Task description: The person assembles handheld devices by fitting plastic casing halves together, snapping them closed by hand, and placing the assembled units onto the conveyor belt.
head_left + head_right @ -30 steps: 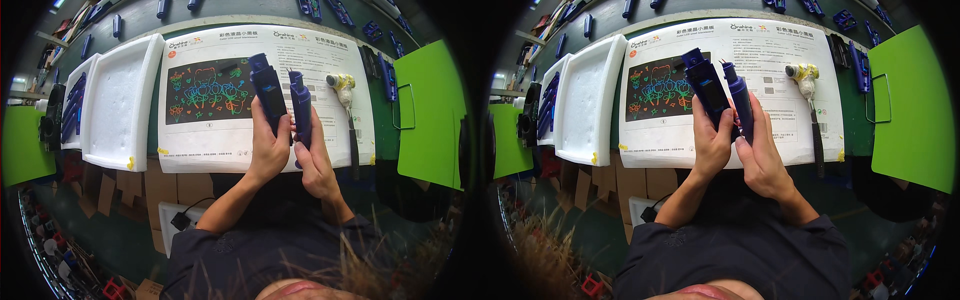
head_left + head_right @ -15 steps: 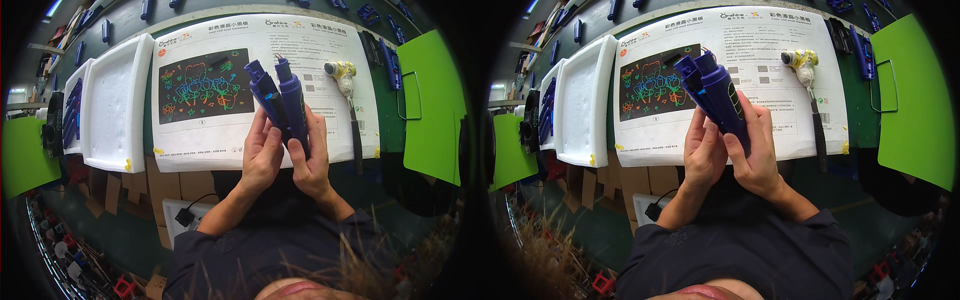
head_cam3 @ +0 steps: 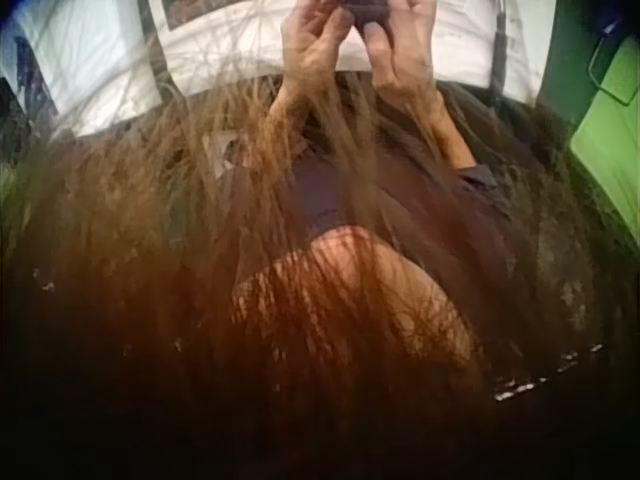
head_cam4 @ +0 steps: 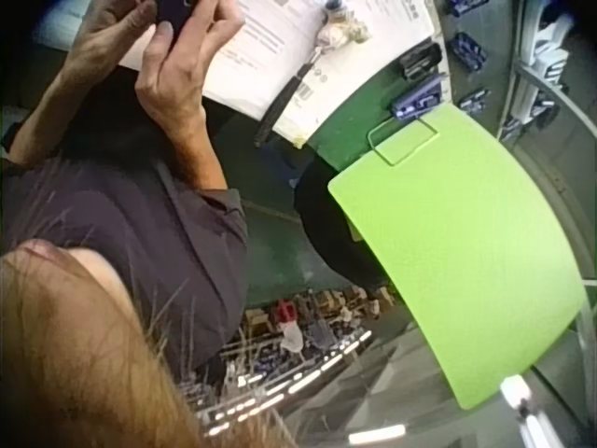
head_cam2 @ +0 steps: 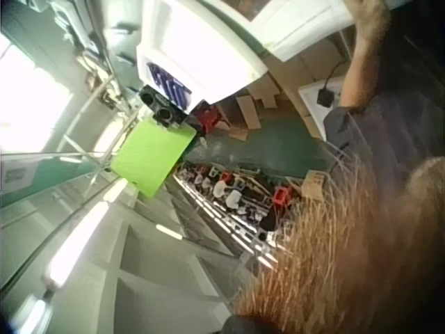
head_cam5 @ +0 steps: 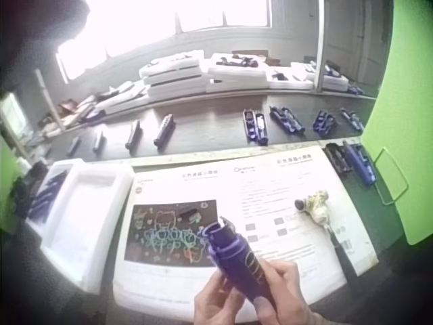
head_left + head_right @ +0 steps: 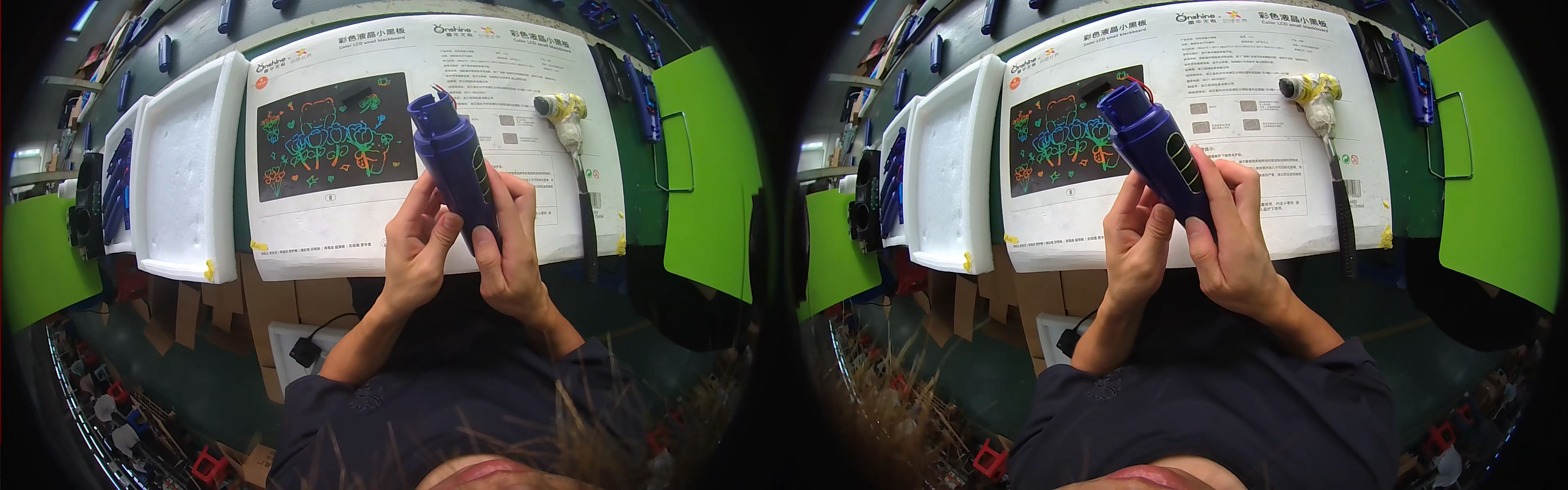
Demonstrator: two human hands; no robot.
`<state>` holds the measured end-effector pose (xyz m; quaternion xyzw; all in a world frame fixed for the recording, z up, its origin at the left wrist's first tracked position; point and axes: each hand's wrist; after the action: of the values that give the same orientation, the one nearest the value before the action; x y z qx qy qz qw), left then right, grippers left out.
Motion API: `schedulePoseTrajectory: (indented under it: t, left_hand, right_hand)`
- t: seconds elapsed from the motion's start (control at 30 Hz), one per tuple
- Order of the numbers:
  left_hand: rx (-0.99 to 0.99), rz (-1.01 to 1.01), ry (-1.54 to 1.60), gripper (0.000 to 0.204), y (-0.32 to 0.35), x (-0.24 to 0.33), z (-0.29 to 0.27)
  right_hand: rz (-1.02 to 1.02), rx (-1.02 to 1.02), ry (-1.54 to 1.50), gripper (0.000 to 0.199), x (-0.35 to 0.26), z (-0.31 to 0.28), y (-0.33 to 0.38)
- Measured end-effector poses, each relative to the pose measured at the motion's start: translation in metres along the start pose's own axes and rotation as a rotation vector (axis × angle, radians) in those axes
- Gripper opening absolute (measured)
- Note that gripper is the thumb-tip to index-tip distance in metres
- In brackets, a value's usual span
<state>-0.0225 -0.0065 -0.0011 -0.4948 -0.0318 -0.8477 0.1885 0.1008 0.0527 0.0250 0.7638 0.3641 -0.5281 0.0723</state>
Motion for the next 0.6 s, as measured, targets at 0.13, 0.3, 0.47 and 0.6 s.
schedulePoseTrajectory:
  t: [0.13, 0.3, 0.47, 0.6]
  left_hand:
    - [-0.009, -0.029, -0.063, 0.054, -0.002, 0.005, 0.001]
    - [-0.016, -0.061, -0.09, 0.051, -0.004, 0.006, -0.005]
    - [-0.087, -0.022, -0.173, 0.045, -0.009, 0.015, -0.015]
    - [-0.083, -0.032, -0.232, 0.043, -0.012, 0.025, -0.016]
  right_hand:
    - [0.012, -0.009, 0.018, 0.061, 0.0, -0.001, -0.001]
    - [-0.012, -0.034, 0.053, 0.063, 0.003, -0.002, 0.0]
    - [0.012, -0.085, -0.042, 0.065, 0.006, -0.007, -0.001]
    - [0.062, -0.121, -0.135, 0.066, 0.005, -0.009, 0.002]
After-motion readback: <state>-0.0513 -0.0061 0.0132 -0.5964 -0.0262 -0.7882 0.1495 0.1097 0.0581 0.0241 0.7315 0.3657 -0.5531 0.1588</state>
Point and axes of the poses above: each hand's wrist, its own y-axis away from the middle knuckle, its own z-axis out of the palm, x = y × z, and after that the axes turned 2 degrees about z, right-handed
